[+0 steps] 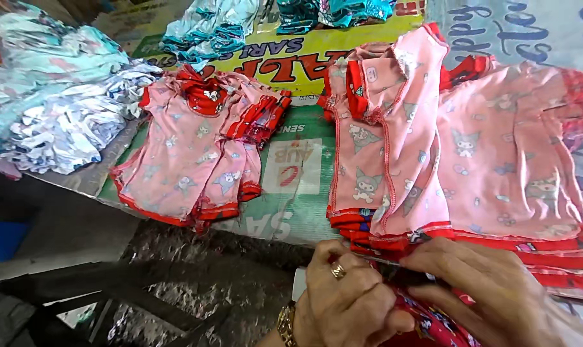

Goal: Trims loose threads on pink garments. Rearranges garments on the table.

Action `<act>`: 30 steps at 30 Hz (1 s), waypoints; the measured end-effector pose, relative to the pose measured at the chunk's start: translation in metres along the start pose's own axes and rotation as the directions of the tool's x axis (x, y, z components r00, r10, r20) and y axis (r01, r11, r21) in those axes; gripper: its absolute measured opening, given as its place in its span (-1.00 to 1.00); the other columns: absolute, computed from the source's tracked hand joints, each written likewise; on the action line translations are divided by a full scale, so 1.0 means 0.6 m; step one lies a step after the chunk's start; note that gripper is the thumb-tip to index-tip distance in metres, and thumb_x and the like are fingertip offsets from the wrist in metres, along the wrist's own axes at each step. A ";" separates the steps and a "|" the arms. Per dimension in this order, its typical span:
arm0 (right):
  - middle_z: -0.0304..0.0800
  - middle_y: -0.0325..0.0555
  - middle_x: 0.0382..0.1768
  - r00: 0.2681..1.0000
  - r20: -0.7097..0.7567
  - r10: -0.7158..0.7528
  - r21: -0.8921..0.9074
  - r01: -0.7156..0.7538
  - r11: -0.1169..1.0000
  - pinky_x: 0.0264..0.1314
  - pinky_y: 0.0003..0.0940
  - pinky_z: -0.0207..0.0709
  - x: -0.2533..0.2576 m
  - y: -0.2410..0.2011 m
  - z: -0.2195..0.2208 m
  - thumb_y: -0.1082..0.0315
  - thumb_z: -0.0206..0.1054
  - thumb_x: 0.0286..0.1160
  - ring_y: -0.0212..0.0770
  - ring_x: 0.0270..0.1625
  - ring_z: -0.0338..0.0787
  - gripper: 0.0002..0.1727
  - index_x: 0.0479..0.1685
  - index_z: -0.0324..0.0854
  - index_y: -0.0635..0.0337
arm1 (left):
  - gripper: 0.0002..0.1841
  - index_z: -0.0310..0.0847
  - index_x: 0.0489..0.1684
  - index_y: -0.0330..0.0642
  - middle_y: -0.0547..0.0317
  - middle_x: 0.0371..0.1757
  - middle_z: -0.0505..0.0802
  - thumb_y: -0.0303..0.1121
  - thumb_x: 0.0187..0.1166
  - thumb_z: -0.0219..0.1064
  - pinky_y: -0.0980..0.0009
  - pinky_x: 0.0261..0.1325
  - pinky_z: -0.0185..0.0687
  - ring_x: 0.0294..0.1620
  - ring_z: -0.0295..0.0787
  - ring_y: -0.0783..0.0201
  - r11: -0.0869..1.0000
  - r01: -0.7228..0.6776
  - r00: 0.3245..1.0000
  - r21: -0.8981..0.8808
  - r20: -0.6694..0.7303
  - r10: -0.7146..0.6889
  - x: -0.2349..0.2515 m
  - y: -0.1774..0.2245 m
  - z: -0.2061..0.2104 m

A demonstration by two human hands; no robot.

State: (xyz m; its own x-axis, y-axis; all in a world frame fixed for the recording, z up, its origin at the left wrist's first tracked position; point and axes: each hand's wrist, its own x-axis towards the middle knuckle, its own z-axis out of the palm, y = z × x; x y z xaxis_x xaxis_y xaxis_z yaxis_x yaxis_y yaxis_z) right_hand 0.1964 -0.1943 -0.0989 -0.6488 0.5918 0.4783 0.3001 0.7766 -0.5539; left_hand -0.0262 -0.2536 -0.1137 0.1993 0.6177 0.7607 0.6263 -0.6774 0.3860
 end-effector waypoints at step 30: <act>0.91 -0.09 -0.17 0.988 -0.153 -0.025 -0.127 0.006 0.992 -0.16 -0.46 0.62 0.036 0.004 0.048 0.19 0.20 0.78 -0.28 -0.14 0.85 -0.75 -0.03 0.74 0.12 | -0.92 0.60 -0.18 -0.09 0.21 -0.26 0.73 -0.32 0.67 0.29 0.40 0.14 0.46 -0.19 0.65 0.34 0.985 0.075 0.997 0.152 0.010 -0.078 0.004 -0.008 0.004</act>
State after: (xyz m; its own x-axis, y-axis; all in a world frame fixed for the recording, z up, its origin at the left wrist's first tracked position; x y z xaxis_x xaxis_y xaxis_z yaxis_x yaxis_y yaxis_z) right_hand 0.1628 -0.1862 -0.1096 -0.5414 0.5981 0.5909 0.3825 0.8011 -0.4604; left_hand -0.0271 -0.2480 -0.1152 0.1576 0.6726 0.7230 0.7469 -0.5601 0.3583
